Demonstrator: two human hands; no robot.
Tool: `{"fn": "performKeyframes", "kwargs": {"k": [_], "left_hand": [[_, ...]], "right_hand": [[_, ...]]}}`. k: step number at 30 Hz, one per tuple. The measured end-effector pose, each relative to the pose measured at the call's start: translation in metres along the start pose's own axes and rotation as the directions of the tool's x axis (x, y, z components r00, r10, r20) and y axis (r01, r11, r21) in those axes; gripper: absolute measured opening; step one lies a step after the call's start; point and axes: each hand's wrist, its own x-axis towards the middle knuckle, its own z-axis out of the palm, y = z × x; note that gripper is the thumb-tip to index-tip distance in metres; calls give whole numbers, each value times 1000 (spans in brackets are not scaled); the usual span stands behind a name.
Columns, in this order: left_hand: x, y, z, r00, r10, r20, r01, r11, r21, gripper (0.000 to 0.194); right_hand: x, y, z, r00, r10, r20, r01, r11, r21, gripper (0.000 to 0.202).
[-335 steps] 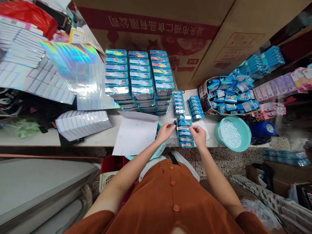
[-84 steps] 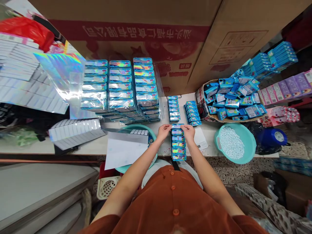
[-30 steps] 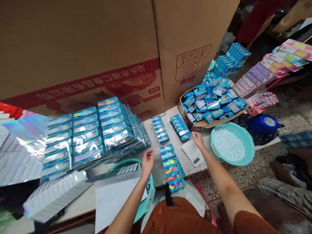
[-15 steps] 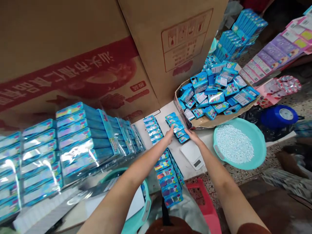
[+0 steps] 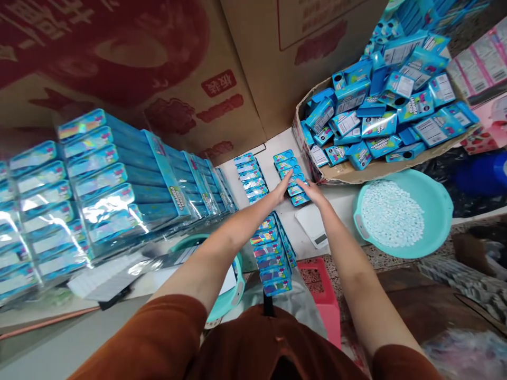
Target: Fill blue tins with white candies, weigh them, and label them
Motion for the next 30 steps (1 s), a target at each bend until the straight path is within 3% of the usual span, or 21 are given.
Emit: {"fn": "performKeyframes", "kwargs": {"k": [4, 8, 12, 15, 18, 21, 24, 27, 30], "left_hand": [[-5, 12, -11, 999, -25, -46, 27, 998, 52, 58], [-12, 25, -14, 987, -14, 159, 8, 999, 36, 52], [-25, 31, -15, 982, -37, 186, 21, 996, 84, 38], [-42, 39, -15, 975, 51, 216, -68, 995, 72, 39], [-66, 56, -9, 951, 169, 259, -192, 979, 66, 40], [-101, 76, 1, 928, 312, 204, -329, 943, 52, 36], [-152, 92, 13, 891, 413, 191, -428, 902, 47, 36], [-215, 96, 20, 876, 394, 278, -427, 902, 67, 38], [-276, 84, 17, 891, 321, 322, -367, 925, 93, 36]], "right_hand": [[3, -7, 8, 978, 101, 182, -112, 992, 55, 44], [-4, -5, 21, 978, 104, 182, -130, 982, 135, 44], [-20, -7, 31, 980, 121, 156, -152, 965, 213, 48], [-31, -20, 34, 985, 75, 157, -106, 975, 198, 51], [-43, -44, 31, 989, -58, 138, 32, 982, 188, 53], [-61, -73, 17, 971, -212, 112, 189, 964, 188, 55], [-88, -101, -9, 937, -328, 121, 304, 936, 179, 59], [-127, -121, -32, 907, -388, 164, 360, 916, 175, 63], [-174, -132, -35, 899, -404, 166, 369, 906, 207, 65]]}}
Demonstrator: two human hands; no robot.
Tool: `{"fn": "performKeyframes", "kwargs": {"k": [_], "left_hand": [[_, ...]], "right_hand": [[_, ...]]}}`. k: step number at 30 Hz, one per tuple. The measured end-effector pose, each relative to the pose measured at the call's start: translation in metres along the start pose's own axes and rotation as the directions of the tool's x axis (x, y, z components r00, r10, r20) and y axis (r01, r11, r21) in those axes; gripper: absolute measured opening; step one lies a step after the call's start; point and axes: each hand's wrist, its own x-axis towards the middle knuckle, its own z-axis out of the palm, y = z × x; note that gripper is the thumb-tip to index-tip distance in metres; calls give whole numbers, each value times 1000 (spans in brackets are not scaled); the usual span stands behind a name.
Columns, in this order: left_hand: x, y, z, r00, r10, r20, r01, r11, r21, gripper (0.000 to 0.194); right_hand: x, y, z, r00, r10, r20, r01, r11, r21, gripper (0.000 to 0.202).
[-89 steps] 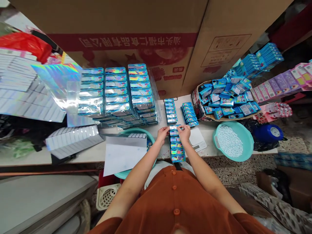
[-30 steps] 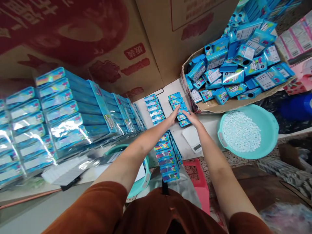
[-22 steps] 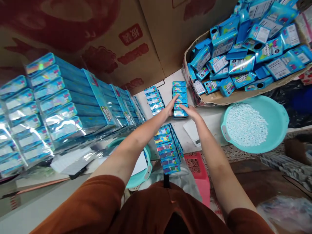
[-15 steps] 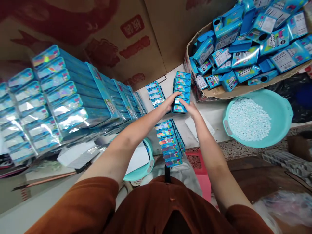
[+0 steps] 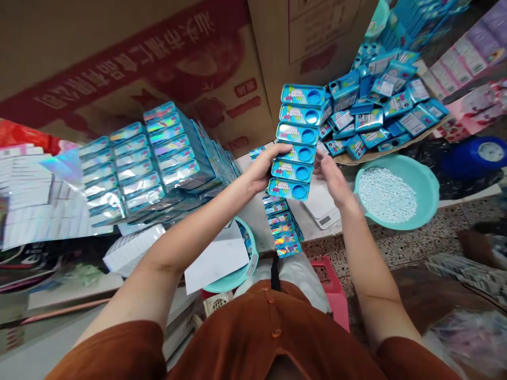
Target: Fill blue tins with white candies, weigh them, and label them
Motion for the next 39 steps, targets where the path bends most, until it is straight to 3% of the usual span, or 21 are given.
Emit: {"fn": "performKeyframes", "kwargs": {"k": [3, 8, 12, 15, 19, 22, 25, 27, 29, 31, 33, 36, 38, 39], "left_hand": [[-52, -10, 6, 993, -107, 42, 109, 993, -39, 35], [-116, -50, 1, 975, -210, 76, 219, 967, -128, 31], [-154, -67, -14, 959, -270, 91, 281, 945, -166, 30], [-179, -65, -30, 924, -355, 142, 374, 916, -144, 32], [-212, -56, -53, 857, -477, 196, 472, 879, 72, 33], [-235, -50, -63, 830, -517, 211, 434, 835, 339, 38], [-252, -52, -64, 862, -480, 162, 309, 752, 583, 46], [-257, -57, -61, 865, -472, 174, 230, 678, 698, 44], [-257, -65, -56, 811, -534, 238, 169, 604, 779, 40], [-252, -72, -51, 720, -637, 276, 134, 518, 845, 39], [-245, -77, -46, 648, -709, 277, 103, 443, 891, 39], [-234, -81, -41, 560, -783, 269, 59, 362, 930, 36], [-226, -84, -41, 472, -841, 264, 48, 323, 945, 33], [-223, -86, -41, 454, -849, 269, 58, 330, 942, 31]], "right_hand": [[-42, -12, 28, 1000, 12, -5, -12, 993, 117, 67], [-103, -7, 72, 989, 140, -44, -116, 931, 347, 65], [-135, -5, 78, 962, 268, -54, -222, 883, 414, 70], [-153, -16, 71, 958, 273, -84, -207, 867, 454, 75], [-178, -38, 59, 963, 251, -96, -179, 867, 466, 76], [-198, -47, 51, 966, 254, -47, -210, 879, 428, 77], [-217, -47, 51, 952, 276, 131, -303, 908, 291, 75], [-228, -43, 59, 893, 317, 320, -378, 913, 150, 69], [-238, -39, 73, 762, 373, 529, -439, 899, -2, 62], [-248, -34, 89, 605, 413, 681, -472, 875, -111, 60], [-257, -28, 102, 512, 418, 750, -500, 855, -135, 66], [-270, -20, 110, 507, 411, 758, -561, 825, -72, 80], [-276, -16, 110, 517, 398, 758, -580, 814, -31, 91], [-278, -16, 110, 522, 390, 758, -580, 815, -20, 96]]}}
